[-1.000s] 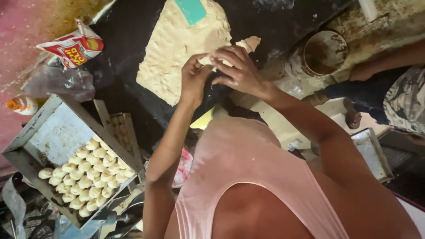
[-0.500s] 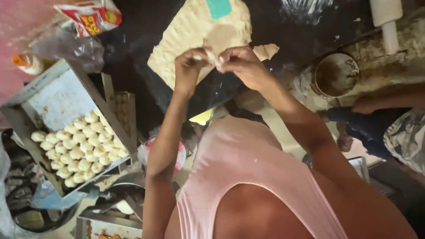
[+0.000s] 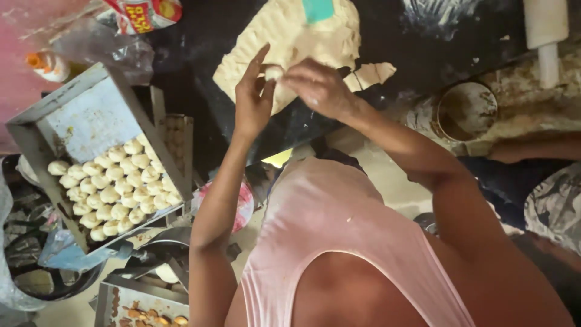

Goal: The person pinches off pieces of dough, rolls them into balls, and places them onto a metal tray. They then flatten a larger portion of dough, cut it into strips using a scraper, and roll the strips into shapes.

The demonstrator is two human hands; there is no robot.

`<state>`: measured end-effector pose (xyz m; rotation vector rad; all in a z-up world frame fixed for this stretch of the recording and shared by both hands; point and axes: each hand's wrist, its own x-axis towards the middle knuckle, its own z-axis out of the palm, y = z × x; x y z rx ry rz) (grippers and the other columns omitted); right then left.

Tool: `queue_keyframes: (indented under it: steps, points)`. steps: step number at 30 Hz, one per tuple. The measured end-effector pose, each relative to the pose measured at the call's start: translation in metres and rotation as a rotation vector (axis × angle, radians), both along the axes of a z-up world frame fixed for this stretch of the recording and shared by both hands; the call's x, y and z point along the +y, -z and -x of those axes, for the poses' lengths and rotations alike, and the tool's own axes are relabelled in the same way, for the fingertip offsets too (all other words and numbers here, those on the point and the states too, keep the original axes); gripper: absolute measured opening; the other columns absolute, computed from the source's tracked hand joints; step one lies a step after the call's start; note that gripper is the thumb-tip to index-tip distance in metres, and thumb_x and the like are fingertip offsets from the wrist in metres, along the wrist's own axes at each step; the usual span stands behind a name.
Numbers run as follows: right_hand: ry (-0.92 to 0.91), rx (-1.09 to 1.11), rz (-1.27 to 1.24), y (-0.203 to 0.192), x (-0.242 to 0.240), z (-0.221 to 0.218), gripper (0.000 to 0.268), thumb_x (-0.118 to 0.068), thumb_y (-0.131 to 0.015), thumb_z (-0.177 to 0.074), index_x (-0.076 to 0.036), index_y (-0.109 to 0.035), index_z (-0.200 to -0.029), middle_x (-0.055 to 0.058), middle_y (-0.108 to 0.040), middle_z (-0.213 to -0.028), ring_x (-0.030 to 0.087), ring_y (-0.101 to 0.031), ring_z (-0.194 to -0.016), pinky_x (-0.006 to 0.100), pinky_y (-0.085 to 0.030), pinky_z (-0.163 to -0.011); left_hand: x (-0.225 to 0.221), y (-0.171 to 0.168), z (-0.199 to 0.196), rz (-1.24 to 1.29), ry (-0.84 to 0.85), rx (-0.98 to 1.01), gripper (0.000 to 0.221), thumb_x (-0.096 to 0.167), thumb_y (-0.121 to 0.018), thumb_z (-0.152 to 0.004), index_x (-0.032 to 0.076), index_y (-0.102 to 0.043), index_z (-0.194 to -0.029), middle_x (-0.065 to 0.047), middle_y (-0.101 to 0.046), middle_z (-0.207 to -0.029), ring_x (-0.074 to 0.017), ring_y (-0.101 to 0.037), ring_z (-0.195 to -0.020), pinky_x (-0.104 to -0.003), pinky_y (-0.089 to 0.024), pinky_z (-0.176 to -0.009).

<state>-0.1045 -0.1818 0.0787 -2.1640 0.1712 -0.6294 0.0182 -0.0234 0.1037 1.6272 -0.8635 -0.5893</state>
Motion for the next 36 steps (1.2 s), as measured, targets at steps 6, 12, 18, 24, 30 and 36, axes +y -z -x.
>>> queue_keyframes:
  steps: [6, 12, 18, 24, 30, 36]
  points:
    - [-0.144, -0.325, 0.468, -0.023, 0.033, -0.023, 0.041, -0.004, -0.079, -0.081, 0.0, -0.072, -0.121, 0.013, -0.067, -0.12, 0.031, -0.066, -0.109, 0.043, -0.057, -0.09, 0.039, 0.0, -0.023, 0.22, 0.003, 0.835, 0.048, -0.007, -0.05, -0.1, 0.005, -0.053, -0.146, -0.004, -0.065, -0.118, -0.0137, -0.065, -0.11, -0.033, -0.053, -0.107]
    - [-0.327, -0.461, 0.322, -0.041, 0.056, -0.069, 0.028, 0.001, -0.087, -0.096, -0.004, -0.069, -0.117, 0.004, -0.066, -0.119, 0.021, -0.067, -0.107, 0.036, -0.058, -0.089, 0.093, -0.022, -0.038, 0.16, -0.006, 0.681, 0.037, -0.003, -0.047, -0.108, 0.0, -0.063, -0.142, -0.007, -0.048, -0.096, -0.024, -0.065, -0.103, -0.04, -0.059, -0.104]
    - [-0.762, 0.306, -1.237, -0.047, 0.124, -0.113, 0.054, -0.011, -0.081, -0.096, -0.002, -0.058, -0.144, 0.009, -0.063, -0.127, 0.021, -0.062, -0.119, 0.033, -0.053, -0.102, 0.166, -0.003, -0.053, 0.361, 0.042, 0.507, 0.054, -0.014, -0.049, -0.096, 0.003, -0.05, -0.148, -0.008, -0.05, -0.142, -0.0212, -0.054, -0.133, -0.04, -0.053, -0.113]
    - [-0.557, -0.352, 0.307, -0.044, 0.231, -0.149, 0.053, -0.023, -0.073, -0.096, -0.004, -0.055, -0.141, 0.016, -0.055, -0.145, 0.038, -0.056, -0.133, 0.046, -0.049, -0.11, 0.248, -0.045, -0.051, 0.595, -0.317, 0.955, 0.07, 0.039, -0.046, -0.107, 0.026, -0.013, -0.168, -0.016, -0.043, -0.153, -0.024, -0.058, -0.13, -0.039, -0.053, -0.101]
    - [-0.731, 0.252, -0.888, 0.003, 0.332, -0.272, 0.047, -0.033, -0.053, -0.112, 0.001, -0.061, -0.144, 0.012, -0.07, -0.128, 0.021, -0.067, -0.116, 0.037, -0.057, -0.102, 0.343, -0.046, -0.049, 0.082, -0.796, -0.1, 0.095, 0.022, -0.067, -0.108, 0.025, 0.01, -0.164, -0.024, -0.019, -0.165, -0.0348, -0.056, -0.137, -0.047, -0.062, -0.095]
    - [-0.674, 0.119, -0.075, 0.065, 0.399, -0.386, 0.046, -0.032, -0.047, -0.107, -0.007, -0.063, -0.143, 0.013, -0.073, -0.127, 0.021, -0.072, -0.108, 0.034, -0.054, -0.099, 0.413, -0.005, -0.087, -0.044, -0.984, -0.267, 0.055, 0.012, -0.062, -0.112, 0.011, -0.042, -0.163, -0.02, -0.063, -0.147, -0.0276, -0.068, -0.129, -0.039, -0.06, -0.106]
